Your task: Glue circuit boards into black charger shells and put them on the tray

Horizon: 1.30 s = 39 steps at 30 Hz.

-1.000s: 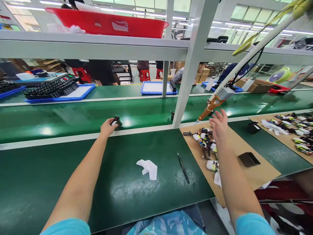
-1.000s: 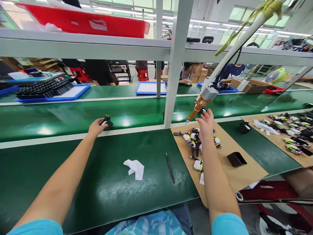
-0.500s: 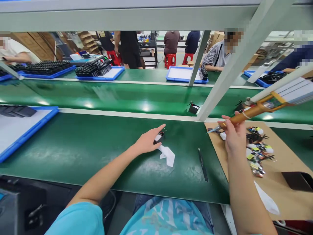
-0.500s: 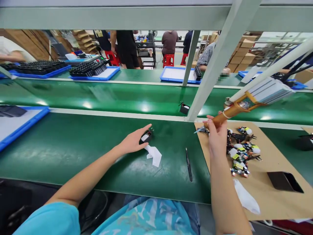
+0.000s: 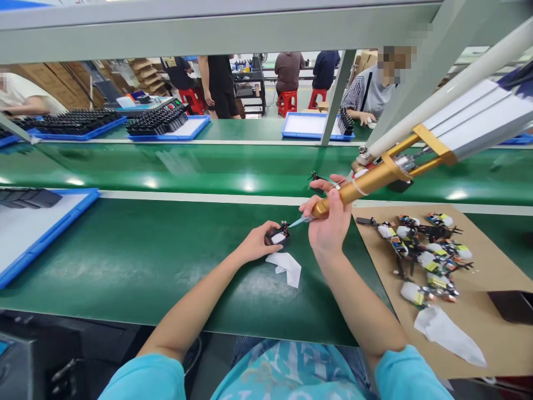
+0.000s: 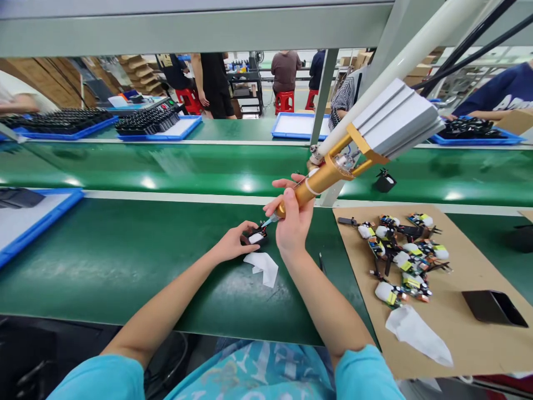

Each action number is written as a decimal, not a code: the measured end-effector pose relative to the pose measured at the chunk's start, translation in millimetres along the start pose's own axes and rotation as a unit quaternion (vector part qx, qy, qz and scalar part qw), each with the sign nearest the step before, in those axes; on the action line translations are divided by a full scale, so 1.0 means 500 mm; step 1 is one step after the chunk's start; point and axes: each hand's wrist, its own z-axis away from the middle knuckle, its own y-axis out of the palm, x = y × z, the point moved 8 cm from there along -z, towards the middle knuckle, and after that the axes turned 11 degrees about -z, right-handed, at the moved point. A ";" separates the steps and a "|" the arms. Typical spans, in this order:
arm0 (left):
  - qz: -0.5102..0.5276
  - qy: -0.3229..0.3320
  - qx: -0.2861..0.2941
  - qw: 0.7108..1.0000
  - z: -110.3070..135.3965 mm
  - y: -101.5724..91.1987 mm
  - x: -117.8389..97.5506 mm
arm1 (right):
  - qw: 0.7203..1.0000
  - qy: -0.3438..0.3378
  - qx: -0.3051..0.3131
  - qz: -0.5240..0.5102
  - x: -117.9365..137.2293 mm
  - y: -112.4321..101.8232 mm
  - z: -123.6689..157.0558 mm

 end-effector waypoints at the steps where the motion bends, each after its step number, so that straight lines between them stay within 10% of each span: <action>1: -0.011 -0.004 -0.011 1.000 0.000 0.001 0.002 | 1.000 0.001 0.001 -0.010 -0.004 0.003 -0.001; 7: -0.142 0.000 -0.045 0.989 -0.005 0.007 -0.014 | 0.998 0.010 0.022 -0.054 -0.006 0.008 -0.004; 19: -0.084 0.014 -0.197 0.977 0.058 -0.087 -0.109 | 0.998 0.020 0.026 -0.059 -0.005 0.021 0.005; 39: -0.094 0.004 -0.186 0.978 0.063 -0.086 -0.114 | 0.996 0.026 0.015 -0.080 0.002 0.028 0.014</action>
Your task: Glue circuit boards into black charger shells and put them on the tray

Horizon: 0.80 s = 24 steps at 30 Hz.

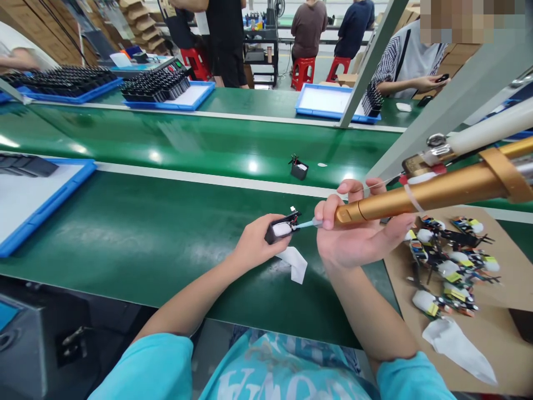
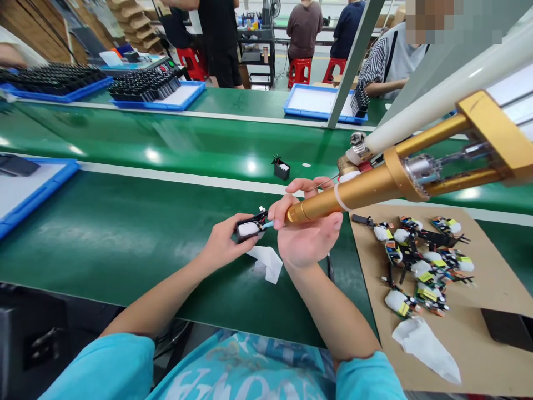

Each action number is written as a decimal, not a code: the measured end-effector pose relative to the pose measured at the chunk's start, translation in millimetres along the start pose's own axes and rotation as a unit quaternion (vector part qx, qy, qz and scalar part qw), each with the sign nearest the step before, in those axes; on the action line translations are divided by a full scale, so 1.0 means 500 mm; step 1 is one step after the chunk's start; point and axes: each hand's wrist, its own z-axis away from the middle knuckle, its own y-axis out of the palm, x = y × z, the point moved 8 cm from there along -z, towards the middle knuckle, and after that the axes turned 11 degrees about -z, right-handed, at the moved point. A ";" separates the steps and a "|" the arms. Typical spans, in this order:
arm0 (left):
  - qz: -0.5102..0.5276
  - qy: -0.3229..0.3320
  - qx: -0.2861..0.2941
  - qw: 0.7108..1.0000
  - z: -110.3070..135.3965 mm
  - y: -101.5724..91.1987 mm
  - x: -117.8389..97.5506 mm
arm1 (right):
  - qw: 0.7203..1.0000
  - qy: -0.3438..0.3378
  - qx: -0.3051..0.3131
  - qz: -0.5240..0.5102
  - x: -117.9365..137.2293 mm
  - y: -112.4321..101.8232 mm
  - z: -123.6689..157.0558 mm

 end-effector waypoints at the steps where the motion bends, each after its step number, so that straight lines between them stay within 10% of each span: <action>1: 0.000 -0.003 0.007 1.000 0.000 0.006 0.002 | 1.000 0.001 -0.001 0.002 0.000 0.001 0.000; 24: 0.011 0.086 -0.016 0.996 0.019 0.014 -0.053 | 1.000 0.008 0.027 0.002 0.002 0.032 0.020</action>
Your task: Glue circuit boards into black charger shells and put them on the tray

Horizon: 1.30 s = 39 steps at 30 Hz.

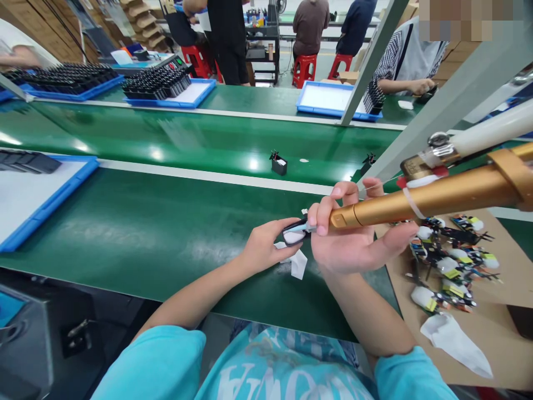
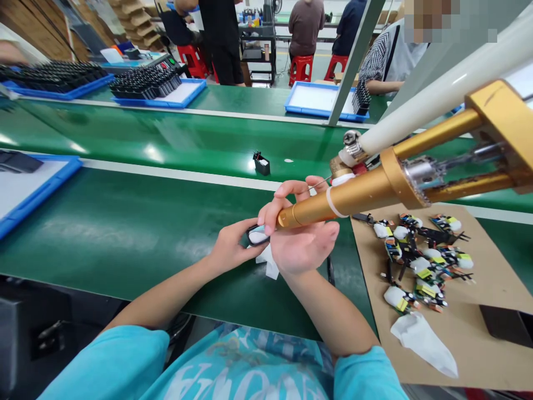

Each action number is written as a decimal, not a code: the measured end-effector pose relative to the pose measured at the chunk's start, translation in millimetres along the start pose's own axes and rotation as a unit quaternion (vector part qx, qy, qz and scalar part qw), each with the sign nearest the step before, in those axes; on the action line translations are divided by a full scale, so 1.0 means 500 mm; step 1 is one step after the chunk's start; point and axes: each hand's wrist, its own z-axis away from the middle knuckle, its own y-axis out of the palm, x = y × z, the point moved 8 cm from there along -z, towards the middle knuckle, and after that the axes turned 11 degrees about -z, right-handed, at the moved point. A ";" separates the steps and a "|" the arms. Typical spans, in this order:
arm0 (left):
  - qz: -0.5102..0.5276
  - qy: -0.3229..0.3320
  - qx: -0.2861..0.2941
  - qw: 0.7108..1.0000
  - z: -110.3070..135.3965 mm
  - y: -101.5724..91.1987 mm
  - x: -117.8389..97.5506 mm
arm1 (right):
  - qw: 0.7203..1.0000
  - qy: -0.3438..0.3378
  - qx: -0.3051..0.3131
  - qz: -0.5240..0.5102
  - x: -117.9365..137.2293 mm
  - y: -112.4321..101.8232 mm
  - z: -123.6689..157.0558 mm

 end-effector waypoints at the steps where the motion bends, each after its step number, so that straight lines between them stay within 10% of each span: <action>1: -0.005 -0.011 0.011 1.000 -0.003 0.003 0.008 | 1.000 0.001 -0.012 0.004 -0.001 -0.003 -0.002; 12: 0.037 -0.117 0.249 0.961 -0.023 0.068 0.195 | 0.997 -0.040 -0.067 -0.003 0.002 -0.067 -0.050; 21: 0.214 -0.073 0.192 0.955 -0.063 0.115 0.165 | 0.998 -0.044 -0.049 -0.007 -0.003 -0.076 -0.055; 27: 0.046 -0.035 0.072 0.996 -0.058 0.083 0.168 | 0.998 -0.039 -0.049 0.000 -0.004 -0.074 -0.055; 39: -0.092 0.036 0.078 0.992 -0.037 0.054 0.130 | 0.998 -0.032 -0.060 -0.012 -0.001 -0.084 -0.063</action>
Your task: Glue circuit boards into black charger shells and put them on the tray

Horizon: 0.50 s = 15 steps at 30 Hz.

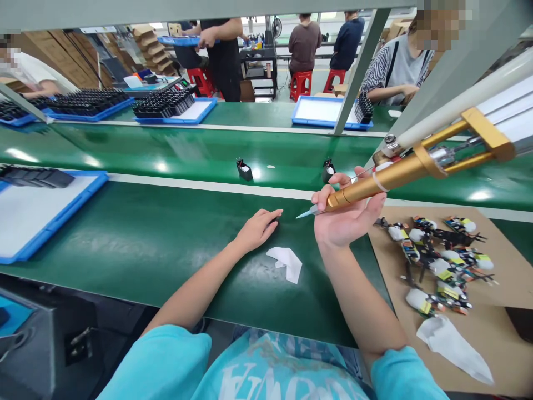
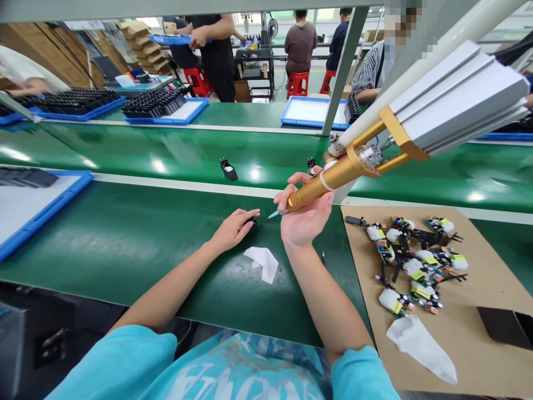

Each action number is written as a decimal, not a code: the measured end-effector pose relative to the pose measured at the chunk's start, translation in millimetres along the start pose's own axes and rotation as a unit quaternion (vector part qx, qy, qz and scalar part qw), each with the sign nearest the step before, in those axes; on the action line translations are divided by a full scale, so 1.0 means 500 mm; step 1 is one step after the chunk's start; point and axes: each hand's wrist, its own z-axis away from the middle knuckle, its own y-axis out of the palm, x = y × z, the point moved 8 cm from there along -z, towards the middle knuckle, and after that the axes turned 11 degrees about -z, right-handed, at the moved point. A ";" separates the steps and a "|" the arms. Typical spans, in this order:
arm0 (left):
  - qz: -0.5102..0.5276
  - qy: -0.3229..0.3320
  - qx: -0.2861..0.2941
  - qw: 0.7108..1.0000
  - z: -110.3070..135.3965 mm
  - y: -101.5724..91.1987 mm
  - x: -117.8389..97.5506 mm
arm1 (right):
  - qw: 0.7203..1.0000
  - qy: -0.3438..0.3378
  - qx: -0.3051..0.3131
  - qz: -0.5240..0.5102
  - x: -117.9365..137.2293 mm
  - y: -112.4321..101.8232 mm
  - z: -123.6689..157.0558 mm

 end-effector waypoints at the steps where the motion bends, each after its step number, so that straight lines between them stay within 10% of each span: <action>1: -0.006 -0.009 -0.014 1.000 0.002 -0.003 0.004 | 1.000 0.000 -0.002 -0.001 0.000 0.000 0.000; 15: 0.065 -0.056 -0.089 0.992 0.011 0.000 -0.002 | 1.000 -0.003 0.005 -0.017 -0.001 -0.004 -0.003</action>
